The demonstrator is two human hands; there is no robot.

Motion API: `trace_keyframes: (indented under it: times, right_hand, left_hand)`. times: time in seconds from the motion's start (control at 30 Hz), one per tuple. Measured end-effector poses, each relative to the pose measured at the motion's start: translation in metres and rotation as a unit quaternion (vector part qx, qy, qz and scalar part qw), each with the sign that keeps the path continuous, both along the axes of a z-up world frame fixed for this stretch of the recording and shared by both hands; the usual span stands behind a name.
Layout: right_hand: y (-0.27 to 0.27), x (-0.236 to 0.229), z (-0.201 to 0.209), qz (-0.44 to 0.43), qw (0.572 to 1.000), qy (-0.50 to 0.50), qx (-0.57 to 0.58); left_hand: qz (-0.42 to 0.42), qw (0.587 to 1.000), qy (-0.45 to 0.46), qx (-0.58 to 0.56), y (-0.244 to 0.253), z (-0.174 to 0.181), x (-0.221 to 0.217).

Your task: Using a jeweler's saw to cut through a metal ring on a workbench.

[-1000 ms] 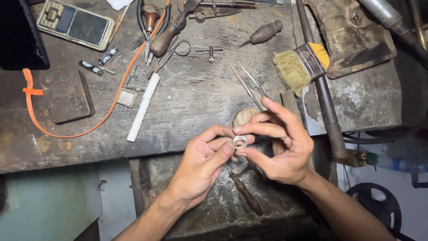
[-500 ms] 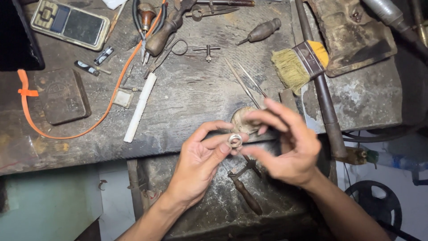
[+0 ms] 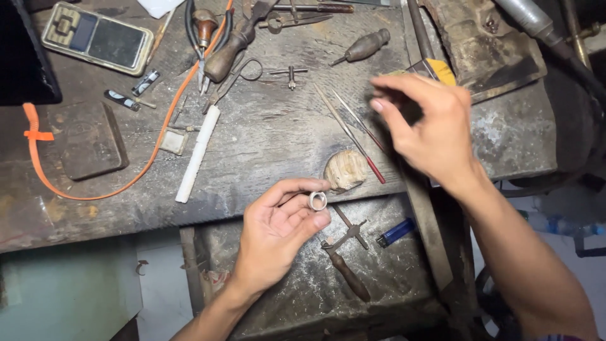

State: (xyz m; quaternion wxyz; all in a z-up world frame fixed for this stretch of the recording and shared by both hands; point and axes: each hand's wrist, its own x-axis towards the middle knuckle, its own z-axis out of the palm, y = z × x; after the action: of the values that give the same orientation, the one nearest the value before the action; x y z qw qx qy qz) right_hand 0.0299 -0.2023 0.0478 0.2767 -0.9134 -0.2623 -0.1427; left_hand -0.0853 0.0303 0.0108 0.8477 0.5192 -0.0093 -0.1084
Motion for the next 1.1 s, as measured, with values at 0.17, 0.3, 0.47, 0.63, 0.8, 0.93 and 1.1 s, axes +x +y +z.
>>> trace_keyframes:
  times: [0.17, 0.3, 0.47, 0.63, 0.8, 0.93, 1.1]
  right_hand:
    - [0.038, 0.048, -0.002, 0.102, 0.995, -0.007, -0.008]
    - [0.067, 0.083, -0.003, 0.205, 0.977, 0.015, -0.065]
    - [0.089, 0.09, 0.015, 0.149, 0.978, 0.074, -0.126]
    - [0.066, 0.079, 0.032, 0.079, 0.984, 0.066, -0.145]
    - [0.058, 0.031, 0.048, -0.127, 0.884, 0.346, -0.286]
    - [0.034, 0.01, 0.0, -0.075, 0.928, 0.269, -0.245]
    - [0.021, 0.006, -0.024, 0.014, 0.975, 0.171, -0.143]
  left_hand:
    - [0.049, 0.999, 0.016, 0.0, -0.001, -0.003, -0.002]
    - [0.08, 0.995, -0.015, 0.049, 0.001, -0.006, 0.001]
    - [0.125, 0.974, -0.105, 0.16, 0.006, -0.001, 0.007]
    - [0.132, 0.962, -0.135, 0.196, 0.01, -0.003, 0.01]
    - [0.123, 0.978, -0.111, 0.126, 0.011, -0.008, 0.011]
    - [0.102, 0.986, -0.094, 0.09, 0.007, -0.003, 0.015]
    - [0.096, 0.986, -0.023, 0.134, -0.002, 0.0, 0.015]
